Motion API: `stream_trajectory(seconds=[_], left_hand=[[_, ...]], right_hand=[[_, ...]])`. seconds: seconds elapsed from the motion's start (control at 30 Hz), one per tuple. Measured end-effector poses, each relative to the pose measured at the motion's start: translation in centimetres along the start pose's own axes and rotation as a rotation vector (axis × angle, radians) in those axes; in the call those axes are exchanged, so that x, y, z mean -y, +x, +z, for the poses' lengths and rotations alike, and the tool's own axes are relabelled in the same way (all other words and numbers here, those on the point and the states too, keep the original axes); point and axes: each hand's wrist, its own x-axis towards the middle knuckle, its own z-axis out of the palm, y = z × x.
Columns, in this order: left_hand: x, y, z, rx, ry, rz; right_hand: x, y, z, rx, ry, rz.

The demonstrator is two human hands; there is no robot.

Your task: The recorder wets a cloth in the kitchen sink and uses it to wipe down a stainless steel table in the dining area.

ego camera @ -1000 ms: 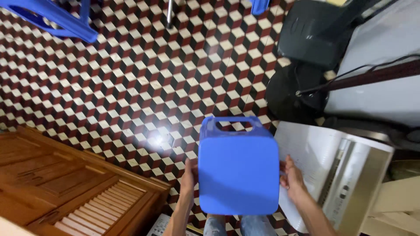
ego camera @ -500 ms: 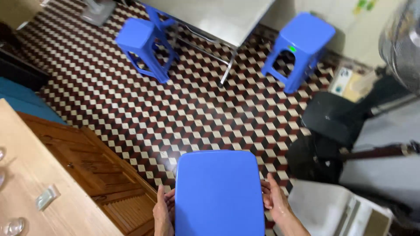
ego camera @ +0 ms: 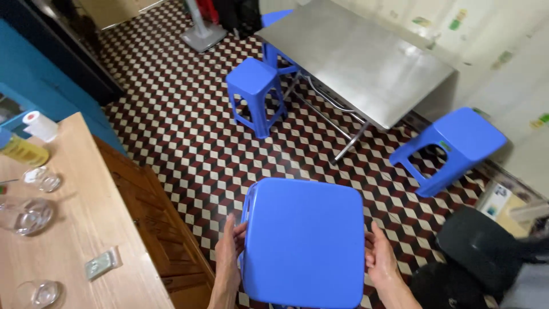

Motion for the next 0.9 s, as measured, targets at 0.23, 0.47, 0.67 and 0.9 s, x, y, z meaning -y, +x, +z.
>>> stream_trajectory(seconds=[0.23, 0.47, 0.67, 0.9], left_hand=[[-8.0, 6.0, 0.6, 0.032, 0.002, 0.09], [-18.0, 15.0, 5.3, 0.029, 0.085, 0.178], [-28.0, 24.4, 11.3, 0.035, 0.054, 0.168], [-36.1, 35.0, 17.9, 0.169, 0.023, 0.321]], right_hand=[[3.6, 3.5, 10.5, -0.065, -0.009, -0.019], [7.0, 13.0, 19.3, -0.028, 0.12, -0.034], [10.9, 26.5, 25.0, 0.012, 0.156, -0.031], [15.6, 36.2, 32.2, -0.156, 0.148, 0.013]])
